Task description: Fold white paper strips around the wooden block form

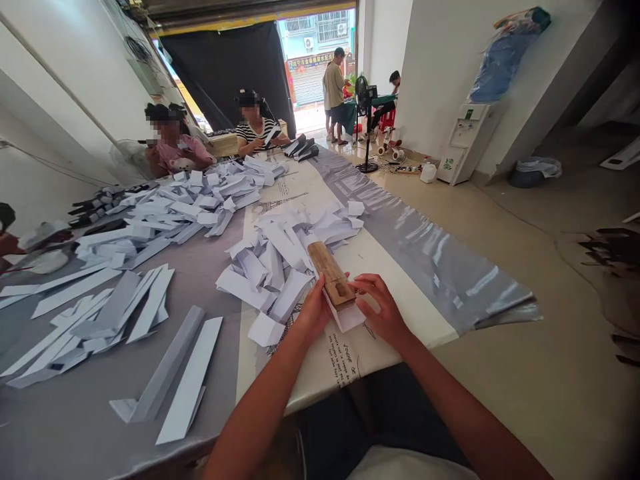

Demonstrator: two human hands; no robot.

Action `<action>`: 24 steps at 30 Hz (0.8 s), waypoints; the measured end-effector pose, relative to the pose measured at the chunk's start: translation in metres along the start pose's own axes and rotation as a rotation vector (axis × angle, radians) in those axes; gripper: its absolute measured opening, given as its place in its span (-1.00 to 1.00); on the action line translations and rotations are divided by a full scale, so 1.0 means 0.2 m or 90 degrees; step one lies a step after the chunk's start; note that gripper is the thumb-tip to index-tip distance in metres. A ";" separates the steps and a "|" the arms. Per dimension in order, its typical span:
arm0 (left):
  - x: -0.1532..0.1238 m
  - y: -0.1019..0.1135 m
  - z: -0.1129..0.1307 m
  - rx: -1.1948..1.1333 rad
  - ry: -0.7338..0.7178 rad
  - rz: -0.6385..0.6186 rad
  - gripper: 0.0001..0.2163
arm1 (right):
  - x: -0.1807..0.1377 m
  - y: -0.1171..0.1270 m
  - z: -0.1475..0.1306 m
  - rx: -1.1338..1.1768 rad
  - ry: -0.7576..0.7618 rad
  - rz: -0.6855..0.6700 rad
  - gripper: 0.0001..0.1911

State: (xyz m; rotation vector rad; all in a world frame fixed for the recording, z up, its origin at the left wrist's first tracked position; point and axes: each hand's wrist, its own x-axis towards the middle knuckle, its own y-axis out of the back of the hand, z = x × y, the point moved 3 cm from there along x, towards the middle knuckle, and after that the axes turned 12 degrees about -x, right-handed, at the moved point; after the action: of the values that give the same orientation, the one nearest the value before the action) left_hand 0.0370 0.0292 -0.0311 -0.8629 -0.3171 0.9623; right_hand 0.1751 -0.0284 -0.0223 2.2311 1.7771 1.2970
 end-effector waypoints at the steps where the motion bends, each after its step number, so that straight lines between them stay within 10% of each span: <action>1: 0.00 0.00 0.01 -0.007 -0.001 0.001 -0.49 | 0.00 0.01 -0.01 0.010 0.019 -0.001 -0.69; 24: 0.01 0.05 0.03 0.035 -0.005 0.027 -0.56 | -0.02 -0.06 0.02 0.029 0.012 -0.088 -0.88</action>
State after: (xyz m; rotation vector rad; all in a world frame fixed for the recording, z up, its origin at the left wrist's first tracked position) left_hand 0.0288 0.0362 -0.0361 -0.8187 -0.2784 1.0099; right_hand 0.1677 -0.0263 -0.0328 2.0820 1.9469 1.2681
